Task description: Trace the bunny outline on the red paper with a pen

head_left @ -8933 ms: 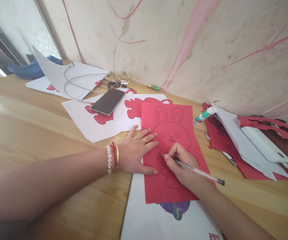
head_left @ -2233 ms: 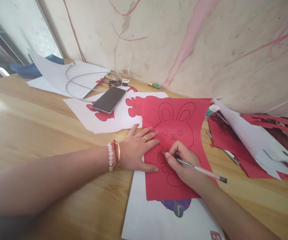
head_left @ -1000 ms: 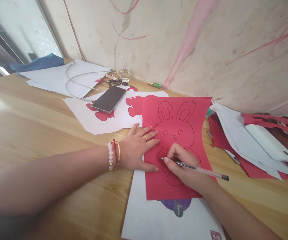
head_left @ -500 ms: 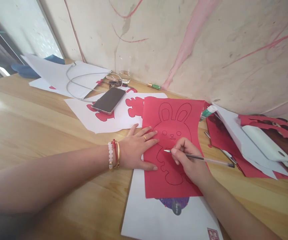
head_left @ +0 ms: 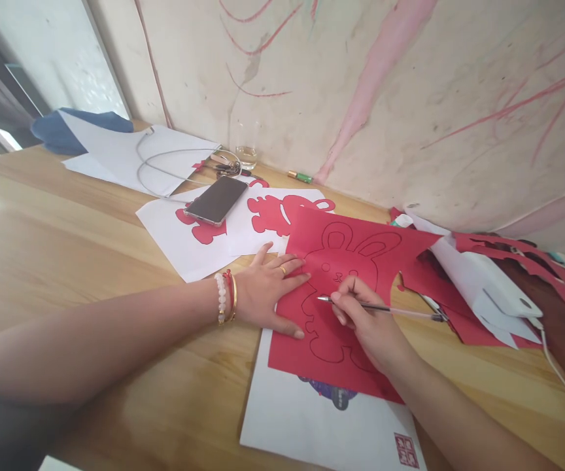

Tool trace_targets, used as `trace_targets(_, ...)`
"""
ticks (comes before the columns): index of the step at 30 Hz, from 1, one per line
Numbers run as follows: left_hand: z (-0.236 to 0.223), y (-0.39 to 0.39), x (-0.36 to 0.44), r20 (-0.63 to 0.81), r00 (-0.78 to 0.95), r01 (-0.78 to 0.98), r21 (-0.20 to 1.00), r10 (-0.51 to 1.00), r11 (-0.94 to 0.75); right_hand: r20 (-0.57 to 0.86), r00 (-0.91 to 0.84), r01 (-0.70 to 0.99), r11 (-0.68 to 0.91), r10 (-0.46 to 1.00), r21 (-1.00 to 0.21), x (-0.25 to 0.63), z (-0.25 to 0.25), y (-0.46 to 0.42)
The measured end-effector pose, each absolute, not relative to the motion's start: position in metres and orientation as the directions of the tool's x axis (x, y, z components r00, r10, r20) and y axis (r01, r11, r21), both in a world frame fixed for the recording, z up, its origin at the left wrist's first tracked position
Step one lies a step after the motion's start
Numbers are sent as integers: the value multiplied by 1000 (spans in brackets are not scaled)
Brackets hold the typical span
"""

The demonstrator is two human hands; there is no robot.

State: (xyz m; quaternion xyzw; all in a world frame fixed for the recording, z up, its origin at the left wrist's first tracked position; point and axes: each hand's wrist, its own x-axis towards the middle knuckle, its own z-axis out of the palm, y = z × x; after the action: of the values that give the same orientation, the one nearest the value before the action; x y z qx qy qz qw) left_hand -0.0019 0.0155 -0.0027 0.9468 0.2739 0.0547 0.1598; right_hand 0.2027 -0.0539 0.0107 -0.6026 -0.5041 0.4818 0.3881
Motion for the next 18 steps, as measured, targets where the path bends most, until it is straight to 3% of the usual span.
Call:
trace_targets(5, -3, 17, -2, 87, 826, 502, 334, 557, -798, -216, 97, 184, -231, 972, -955, 200, 11, -73)
trace_targets(9, -1, 16, -2, 90, 853, 461, 332, 514, -823, -242, 68, 261, -251, 968, -932, 203, 12, -83)
trace_targets(18, 0, 17, -4, 48, 881, 431, 327, 471, -841, -85, -91, 349, -48, 992, -936, 213, 7, -50)
